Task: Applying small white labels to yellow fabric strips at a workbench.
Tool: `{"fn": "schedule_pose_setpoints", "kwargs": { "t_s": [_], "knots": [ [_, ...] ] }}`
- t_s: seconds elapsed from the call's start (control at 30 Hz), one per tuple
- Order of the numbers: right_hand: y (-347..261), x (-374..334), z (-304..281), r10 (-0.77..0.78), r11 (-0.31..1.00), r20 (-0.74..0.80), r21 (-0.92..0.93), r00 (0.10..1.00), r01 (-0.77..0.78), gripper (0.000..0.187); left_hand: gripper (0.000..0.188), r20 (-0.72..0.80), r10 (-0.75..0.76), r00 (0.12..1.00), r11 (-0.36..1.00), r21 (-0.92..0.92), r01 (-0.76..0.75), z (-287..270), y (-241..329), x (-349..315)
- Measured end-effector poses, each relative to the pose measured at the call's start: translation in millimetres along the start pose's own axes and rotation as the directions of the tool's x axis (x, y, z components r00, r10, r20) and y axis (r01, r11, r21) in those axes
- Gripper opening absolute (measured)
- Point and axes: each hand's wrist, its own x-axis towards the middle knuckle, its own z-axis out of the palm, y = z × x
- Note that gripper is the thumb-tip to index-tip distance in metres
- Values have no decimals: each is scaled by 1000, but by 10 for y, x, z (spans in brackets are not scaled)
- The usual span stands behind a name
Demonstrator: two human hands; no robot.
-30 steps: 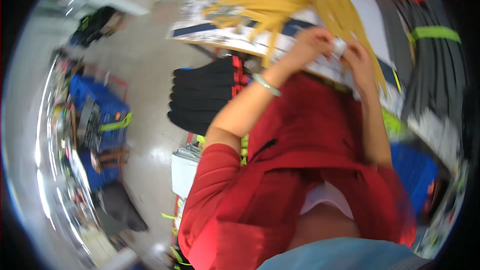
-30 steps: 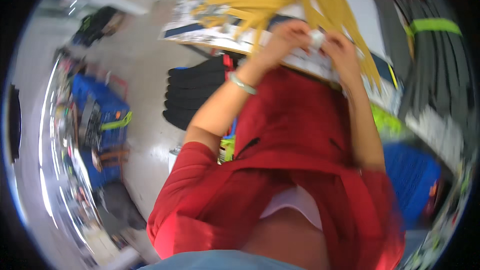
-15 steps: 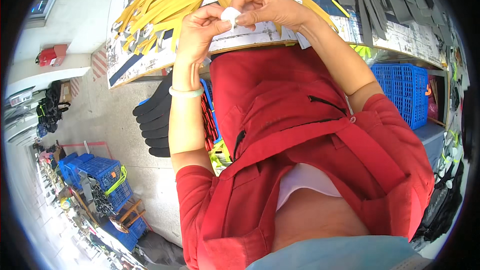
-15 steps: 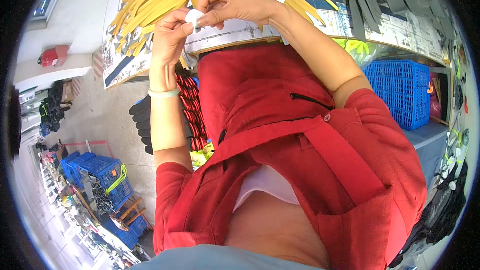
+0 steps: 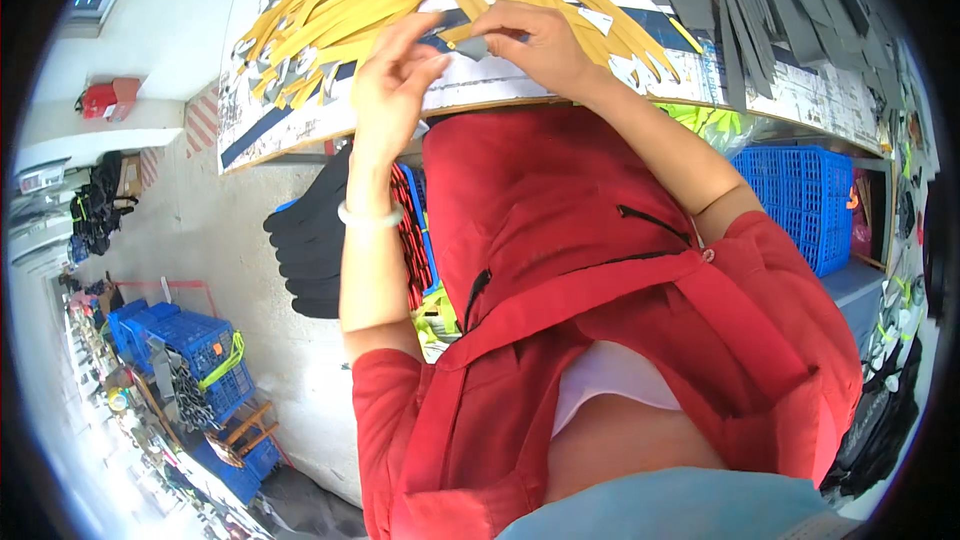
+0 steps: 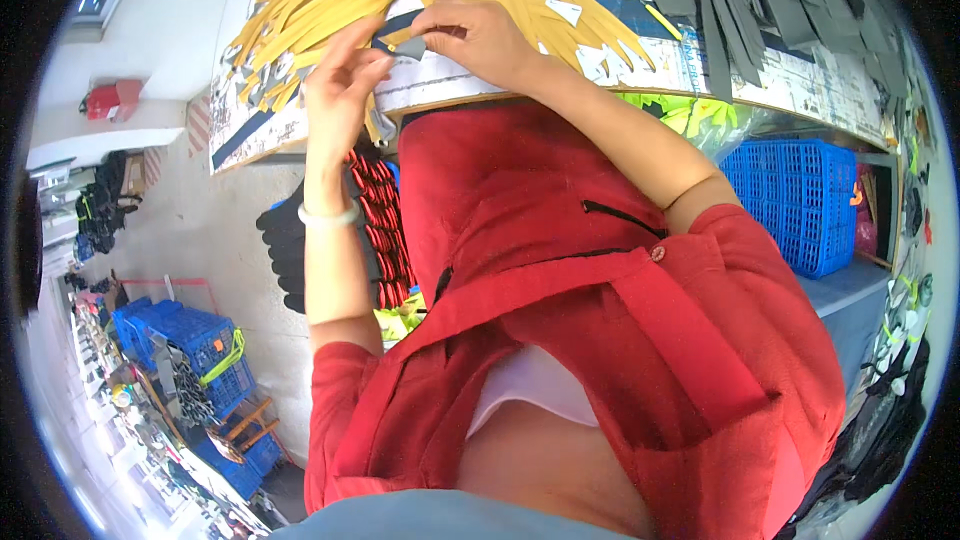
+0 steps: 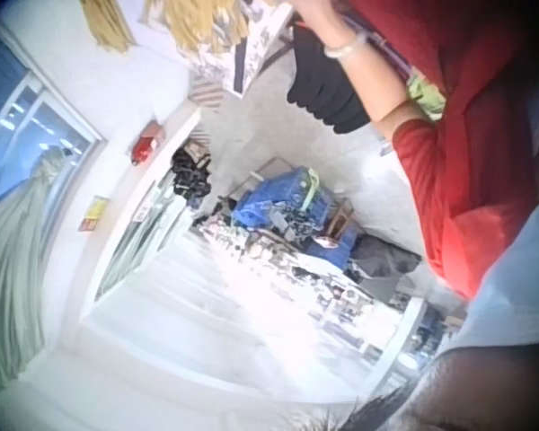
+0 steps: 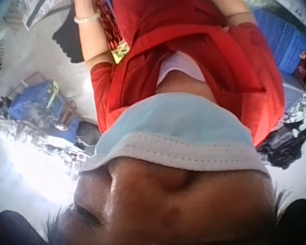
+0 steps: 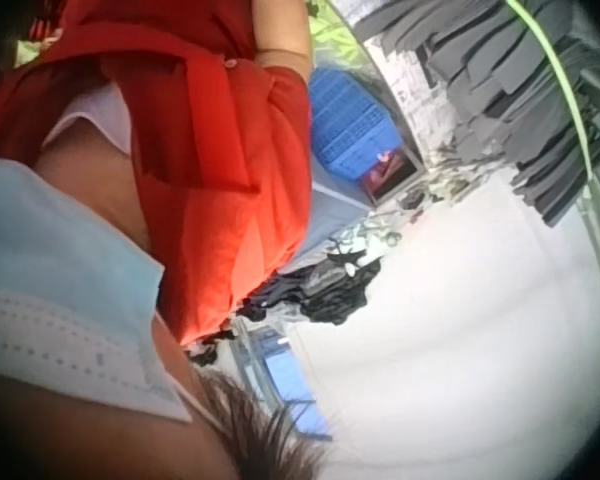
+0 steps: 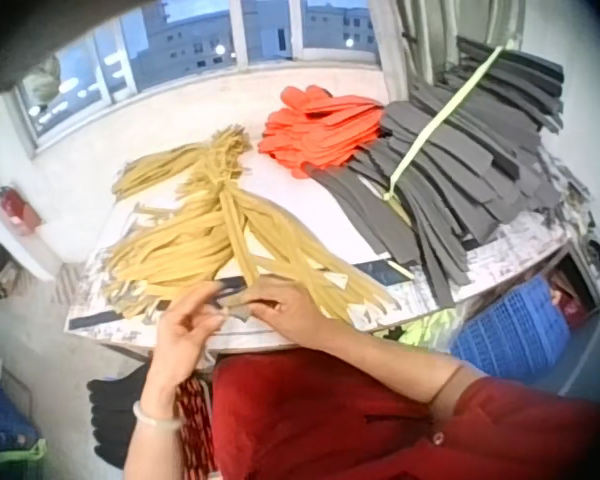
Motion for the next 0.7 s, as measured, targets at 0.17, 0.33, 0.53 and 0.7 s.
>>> {"fn": "schedule_pose_setpoints", "kwargs": {
  "t_s": [0.17, 0.33, 0.53, 0.7],
  "knots": [
    [-187, 43, 6, 374, 770, 179, 487, 910, -412, 14, 8, 133, -49, 990, 998, 31, 45, -103, -117, 4],
    [-216, -80, 93, 467, 718, 312, 413, 828, -561, 22, 12, 92, 33, 995, 982, 183, -50, -19, -231, -162],
    [20, -521, -73, 587, 610, 313, 436, 747, -662, 21, 10, -373, 23, 927, 974, 218, 63, -564, -147, -356],
    [385, -861, -671, 415, 864, 109, -357, 903, -355, 11, 38, -575, 4, 818, 958, 238, 162, -1473, -421, -758]
  ]
}}
